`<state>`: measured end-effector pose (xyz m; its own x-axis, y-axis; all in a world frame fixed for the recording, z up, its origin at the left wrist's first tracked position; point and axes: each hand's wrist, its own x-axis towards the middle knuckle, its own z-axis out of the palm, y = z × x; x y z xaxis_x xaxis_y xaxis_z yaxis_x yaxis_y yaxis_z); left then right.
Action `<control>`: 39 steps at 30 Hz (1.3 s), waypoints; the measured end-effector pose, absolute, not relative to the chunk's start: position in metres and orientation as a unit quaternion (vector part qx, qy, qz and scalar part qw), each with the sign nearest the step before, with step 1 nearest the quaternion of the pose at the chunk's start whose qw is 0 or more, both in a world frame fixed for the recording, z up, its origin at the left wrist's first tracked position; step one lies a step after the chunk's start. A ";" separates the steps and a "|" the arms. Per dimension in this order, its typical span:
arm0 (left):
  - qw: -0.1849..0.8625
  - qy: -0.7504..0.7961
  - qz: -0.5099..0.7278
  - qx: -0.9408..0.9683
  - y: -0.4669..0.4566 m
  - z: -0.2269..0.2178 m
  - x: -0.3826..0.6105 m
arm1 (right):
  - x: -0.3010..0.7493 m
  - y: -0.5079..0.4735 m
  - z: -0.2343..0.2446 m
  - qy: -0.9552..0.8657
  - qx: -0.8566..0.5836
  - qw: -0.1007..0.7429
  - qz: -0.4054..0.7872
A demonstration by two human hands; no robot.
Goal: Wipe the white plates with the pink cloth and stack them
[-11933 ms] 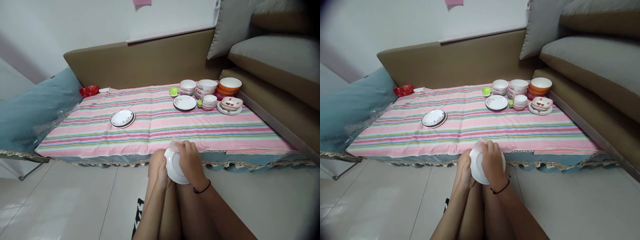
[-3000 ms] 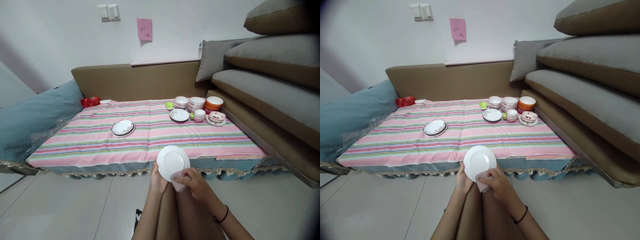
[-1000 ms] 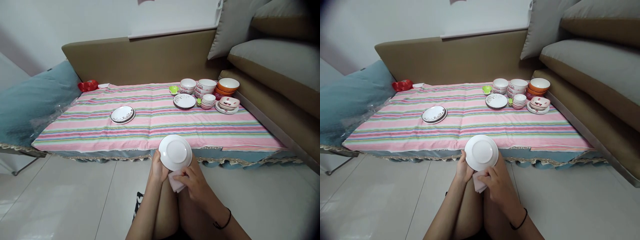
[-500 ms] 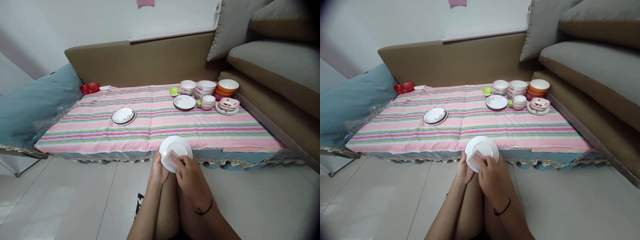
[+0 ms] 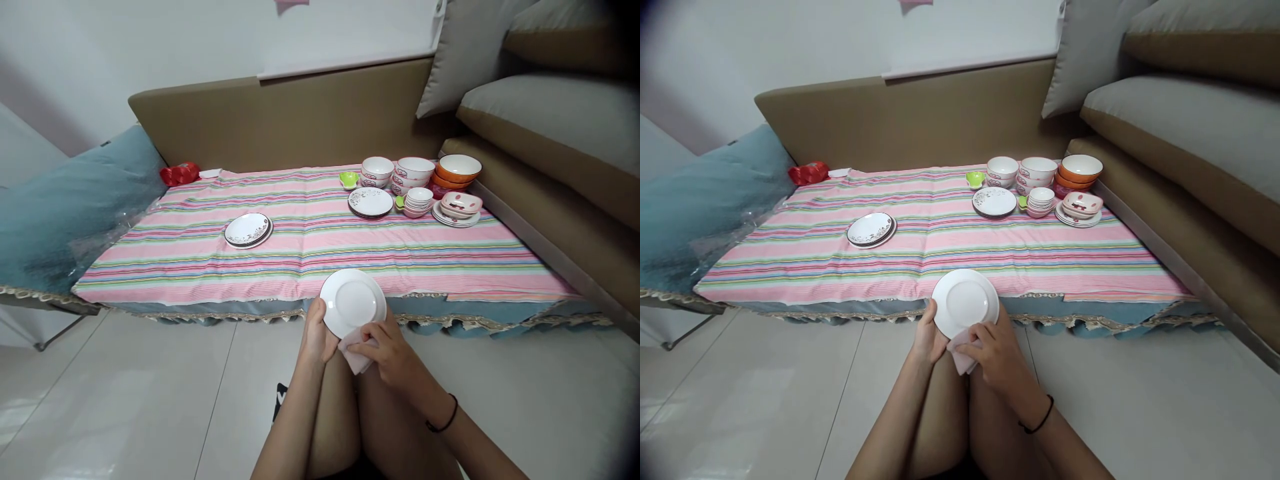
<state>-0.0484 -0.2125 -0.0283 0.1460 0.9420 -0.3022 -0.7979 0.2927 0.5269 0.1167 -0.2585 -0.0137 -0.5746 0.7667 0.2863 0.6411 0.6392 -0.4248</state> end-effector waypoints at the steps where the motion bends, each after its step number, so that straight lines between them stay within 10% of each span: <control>1: 0.746 0.294 0.583 0.128 -0.212 -0.029 -0.048 | 0.123 -0.256 -0.012 -0.878 -0.399 0.218 0.151; 13: 0.735 0.306 0.586 0.154 -0.211 -0.035 -0.054 | 0.195 -0.179 0.020 -0.866 -0.471 0.145 0.081; 25: 0.737 0.307 0.590 0.122 -0.215 -0.033 -0.055 | 0.151 -0.251 0.000 -0.521 -0.696 0.393 0.300; 30: 0.733 0.297 0.605 0.097 -0.217 -0.035 -0.056 | 0.131 -0.279 -0.012 -0.304 -0.653 0.469 0.511; 39: 0.723 0.292 0.611 0.136 -0.217 -0.033 -0.052 | 0.095 -0.257 -0.016 -0.196 -0.587 0.574 0.537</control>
<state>-0.0520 -0.2172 -0.0333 0.0832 0.9627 -0.2573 -0.8043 0.2173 0.5530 0.0955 -0.2572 -0.0164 0.3469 0.8461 -0.4047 -0.3860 -0.2644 -0.8838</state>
